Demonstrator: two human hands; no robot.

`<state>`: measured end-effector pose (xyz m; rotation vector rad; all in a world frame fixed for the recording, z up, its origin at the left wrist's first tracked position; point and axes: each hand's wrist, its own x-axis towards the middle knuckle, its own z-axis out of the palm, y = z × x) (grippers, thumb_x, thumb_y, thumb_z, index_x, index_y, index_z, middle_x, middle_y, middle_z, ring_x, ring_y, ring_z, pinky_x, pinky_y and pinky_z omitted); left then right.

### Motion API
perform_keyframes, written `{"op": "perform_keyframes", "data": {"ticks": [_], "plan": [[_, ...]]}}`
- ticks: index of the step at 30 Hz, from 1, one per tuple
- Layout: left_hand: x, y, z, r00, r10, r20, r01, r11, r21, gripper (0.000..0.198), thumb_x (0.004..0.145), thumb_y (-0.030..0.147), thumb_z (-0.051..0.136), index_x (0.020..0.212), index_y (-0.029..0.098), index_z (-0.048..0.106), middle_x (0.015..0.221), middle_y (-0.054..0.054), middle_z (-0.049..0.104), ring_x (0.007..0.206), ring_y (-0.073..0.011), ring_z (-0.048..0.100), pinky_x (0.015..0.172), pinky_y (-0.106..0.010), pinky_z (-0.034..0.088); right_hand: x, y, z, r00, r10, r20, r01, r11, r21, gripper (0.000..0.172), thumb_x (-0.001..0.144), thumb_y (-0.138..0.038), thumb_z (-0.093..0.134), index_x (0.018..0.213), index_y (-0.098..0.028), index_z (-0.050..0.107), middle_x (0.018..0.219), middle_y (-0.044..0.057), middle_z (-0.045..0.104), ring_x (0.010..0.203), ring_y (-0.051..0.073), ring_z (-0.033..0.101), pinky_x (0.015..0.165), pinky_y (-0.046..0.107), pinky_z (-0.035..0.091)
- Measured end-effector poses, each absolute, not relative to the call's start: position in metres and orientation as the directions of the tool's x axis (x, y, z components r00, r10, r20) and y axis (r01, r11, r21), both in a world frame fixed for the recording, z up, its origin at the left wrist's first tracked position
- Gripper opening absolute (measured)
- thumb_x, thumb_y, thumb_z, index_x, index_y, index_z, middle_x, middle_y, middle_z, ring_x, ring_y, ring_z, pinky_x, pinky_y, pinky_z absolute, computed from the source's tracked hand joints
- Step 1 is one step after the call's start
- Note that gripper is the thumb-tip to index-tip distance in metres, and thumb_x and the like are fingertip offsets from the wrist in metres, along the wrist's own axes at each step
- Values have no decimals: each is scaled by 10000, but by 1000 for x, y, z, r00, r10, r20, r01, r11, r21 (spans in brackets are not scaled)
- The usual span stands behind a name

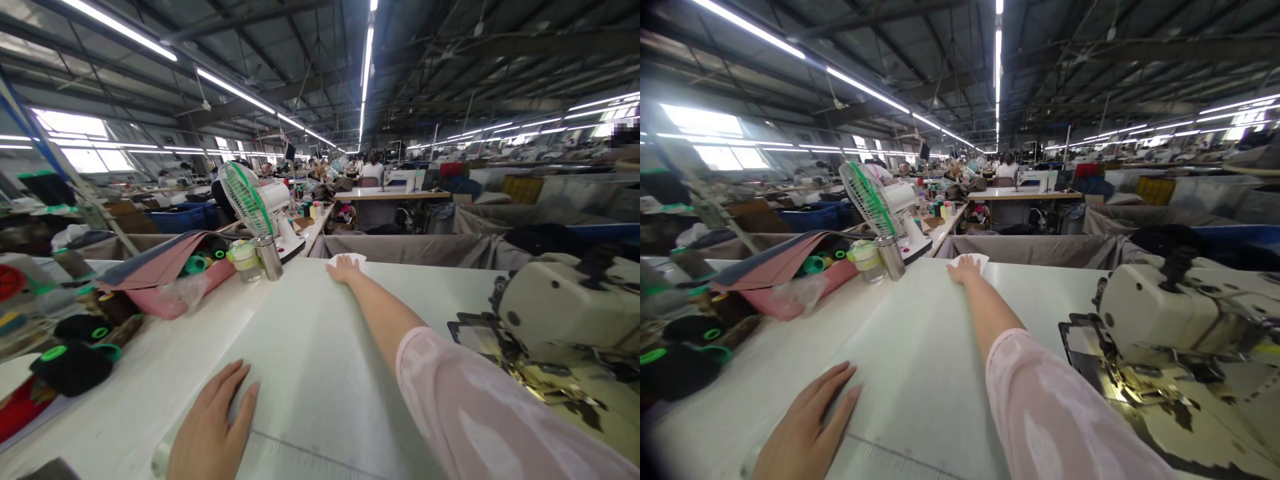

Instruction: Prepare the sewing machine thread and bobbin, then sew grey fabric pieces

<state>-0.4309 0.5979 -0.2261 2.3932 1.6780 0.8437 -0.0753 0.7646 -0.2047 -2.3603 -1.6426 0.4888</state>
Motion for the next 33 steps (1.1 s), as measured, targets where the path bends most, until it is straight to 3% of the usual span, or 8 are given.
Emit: {"op": "perform_keyframes", "data": {"ticks": [8, 22, 29, 33], "plan": [[-426, 602, -221, 282, 884, 374, 846, -413, 338, 591, 812, 621, 376, 1126, 195, 641, 1294, -89, 614, 1210, -307, 550, 1115, -477, 378, -42, 673, -209, 540, 824, -169, 755, -564, -334, 828, 968, -595, 136, 1530, 2, 17, 1595, 152, -69, 1476, 263, -81, 1171, 501, -52], [-413, 584, -201, 371, 881, 292, 894, -424, 143, 710, 888, 540, 201, 1263, 73, 584, 1359, -151, 557, 1263, -311, 501, 1115, -442, 363, -53, 499, -215, 650, 748, -135, 664, -645, -379, 812, 970, -570, 218, 1533, 4, 108, 1599, 159, 0, 1483, 245, -26, 1193, 394, -21], [-415, 584, -203, 375, 866, 332, 886, -439, 145, 686, 885, 528, 236, 1248, 75, 601, 1346, -144, 571, 1246, -309, 516, 1104, -441, 375, -47, 530, -205, 649, 746, -147, 639, -640, -428, 739, 985, -479, 232, 1518, 27, 164, 1590, 189, 67, 1481, 261, 50, 1195, 376, 57], [-418, 586, -202, 339, 878, 338, 890, -416, 188, 652, 877, 540, 271, 1223, 111, 619, 1322, -119, 591, 1222, -311, 528, 1066, -447, 413, -53, 585, -191, 597, 784, -169, 648, -596, -474, 693, 988, -477, 197, 1521, -34, 215, 1588, 180, 109, 1479, 264, 80, 1185, 441, 93]]}}
